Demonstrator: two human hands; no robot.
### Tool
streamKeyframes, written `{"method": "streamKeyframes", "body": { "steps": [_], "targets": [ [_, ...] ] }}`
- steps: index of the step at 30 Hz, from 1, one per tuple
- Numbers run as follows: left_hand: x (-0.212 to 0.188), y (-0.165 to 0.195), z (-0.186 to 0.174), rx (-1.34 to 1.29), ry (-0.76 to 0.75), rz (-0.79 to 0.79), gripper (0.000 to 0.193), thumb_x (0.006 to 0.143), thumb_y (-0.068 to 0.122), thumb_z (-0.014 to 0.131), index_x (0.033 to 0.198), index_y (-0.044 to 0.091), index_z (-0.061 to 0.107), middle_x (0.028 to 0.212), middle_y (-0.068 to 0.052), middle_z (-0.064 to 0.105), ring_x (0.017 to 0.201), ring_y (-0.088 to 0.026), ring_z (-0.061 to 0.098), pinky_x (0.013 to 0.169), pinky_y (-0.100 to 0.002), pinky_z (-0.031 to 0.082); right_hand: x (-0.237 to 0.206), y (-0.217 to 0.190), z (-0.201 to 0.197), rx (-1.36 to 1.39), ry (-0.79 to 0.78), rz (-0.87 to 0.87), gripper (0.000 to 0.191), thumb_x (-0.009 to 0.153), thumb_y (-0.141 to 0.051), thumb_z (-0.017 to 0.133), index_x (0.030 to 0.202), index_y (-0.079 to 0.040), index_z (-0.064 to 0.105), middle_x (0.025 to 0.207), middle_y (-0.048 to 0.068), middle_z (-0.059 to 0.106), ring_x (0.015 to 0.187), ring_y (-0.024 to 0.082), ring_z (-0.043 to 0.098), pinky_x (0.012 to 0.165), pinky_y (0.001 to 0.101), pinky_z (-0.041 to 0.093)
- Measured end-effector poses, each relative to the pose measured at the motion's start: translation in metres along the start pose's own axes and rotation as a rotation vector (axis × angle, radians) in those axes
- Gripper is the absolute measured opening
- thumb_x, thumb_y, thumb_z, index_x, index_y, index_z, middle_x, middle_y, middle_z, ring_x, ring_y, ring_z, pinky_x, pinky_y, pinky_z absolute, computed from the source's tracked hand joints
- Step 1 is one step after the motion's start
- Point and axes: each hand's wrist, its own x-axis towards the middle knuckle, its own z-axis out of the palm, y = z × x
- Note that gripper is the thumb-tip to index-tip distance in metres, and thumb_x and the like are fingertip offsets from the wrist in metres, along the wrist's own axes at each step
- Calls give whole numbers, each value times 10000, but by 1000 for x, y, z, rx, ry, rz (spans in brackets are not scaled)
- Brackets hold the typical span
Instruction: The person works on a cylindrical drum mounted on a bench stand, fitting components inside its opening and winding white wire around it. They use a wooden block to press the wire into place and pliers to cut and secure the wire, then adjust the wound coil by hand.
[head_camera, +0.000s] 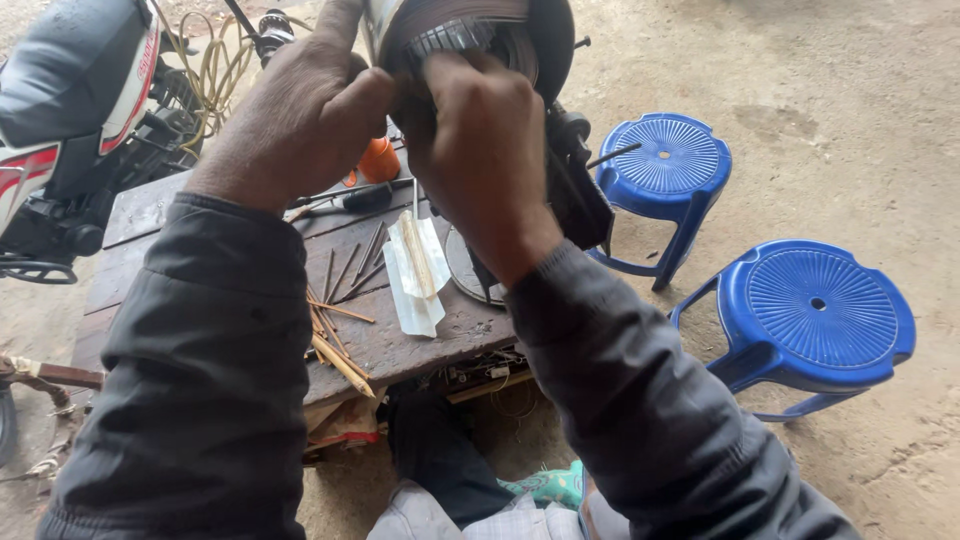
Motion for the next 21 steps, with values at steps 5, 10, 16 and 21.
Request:
{"method": "streamKeyframes", "body": {
  "steps": [5, 10, 16, 21],
  "targets": [
    [-4, 1, -5, -103, 16, 40, 585, 966, 349, 508, 1433, -3, 533, 904, -187, 728, 819, -292, 733, 745, -430, 570, 21, 4, -5, 57, -114, -39, 204, 899, -154, 798, 777, -13, 717, 740, 180, 711, 716, 337, 746, 652, 441, 556],
    [-3, -1, -3, 79, 123, 107, 498, 987, 366, 578, 1275, -40, 607, 890, -234, 678, 825, -362, 699, 766, -480, 552, 9, 8, -23, 245, -224, 54, 65, 905, -108, 792, 948, -63, 812, 872, 121, 797, 784, 205, 809, 730, 346, 624],
    [0, -6, 4, 210, 255, 377, 373, 939, 204, 724, 1133, -104, 642, 913, -279, 675, 832, -447, 684, 731, -512, 546, 13, 15, -16, 268, -169, 99, 51, 868, -97, 808, 902, -59, 807, 833, 110, 796, 755, 188, 811, 682, 319, 630],
    [-1, -3, 10, 273, 215, 217, 332, 934, 243, 741, 984, -80, 688, 764, -240, 663, 695, -405, 675, 624, -491, 536, 13, 16, -9, 149, -61, 146, 115, 902, -124, 786, 834, -31, 773, 765, 135, 759, 738, 238, 797, 667, 354, 606]
  ]
}}
